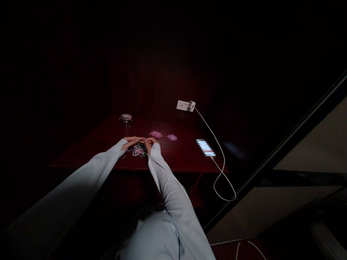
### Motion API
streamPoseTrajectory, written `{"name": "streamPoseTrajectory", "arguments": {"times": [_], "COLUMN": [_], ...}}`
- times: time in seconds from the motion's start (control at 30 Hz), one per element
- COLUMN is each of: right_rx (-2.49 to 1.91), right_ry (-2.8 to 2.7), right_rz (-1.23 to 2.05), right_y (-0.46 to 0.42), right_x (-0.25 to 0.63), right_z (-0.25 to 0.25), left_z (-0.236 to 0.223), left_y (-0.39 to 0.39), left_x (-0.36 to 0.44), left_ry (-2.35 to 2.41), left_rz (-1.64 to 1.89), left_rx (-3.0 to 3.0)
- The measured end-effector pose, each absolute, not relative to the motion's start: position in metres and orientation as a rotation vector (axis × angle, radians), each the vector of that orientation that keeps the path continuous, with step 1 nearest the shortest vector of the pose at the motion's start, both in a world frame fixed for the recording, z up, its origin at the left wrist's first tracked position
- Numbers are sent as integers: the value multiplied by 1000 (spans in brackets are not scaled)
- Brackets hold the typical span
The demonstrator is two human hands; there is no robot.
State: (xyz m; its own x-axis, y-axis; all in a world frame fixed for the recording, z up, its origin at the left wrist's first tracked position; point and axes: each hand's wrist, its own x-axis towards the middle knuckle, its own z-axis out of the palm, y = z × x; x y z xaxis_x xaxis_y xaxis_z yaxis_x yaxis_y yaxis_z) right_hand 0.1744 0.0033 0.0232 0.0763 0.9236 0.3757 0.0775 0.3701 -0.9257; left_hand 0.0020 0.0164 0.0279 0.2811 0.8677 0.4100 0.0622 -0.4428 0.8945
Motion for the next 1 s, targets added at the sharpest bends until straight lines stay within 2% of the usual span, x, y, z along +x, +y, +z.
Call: {"name": "streamPoseTrajectory", "arguments": {"times": [1.0], "right_rx": [-1052], "right_ry": [-1369], "right_rz": [765], "right_y": [5], "right_x": [175], "right_z": [23], "left_z": [30], "left_y": [17], "left_x": [0], "left_ry": [839], "left_rz": [1257], "left_rx": [1744]}}
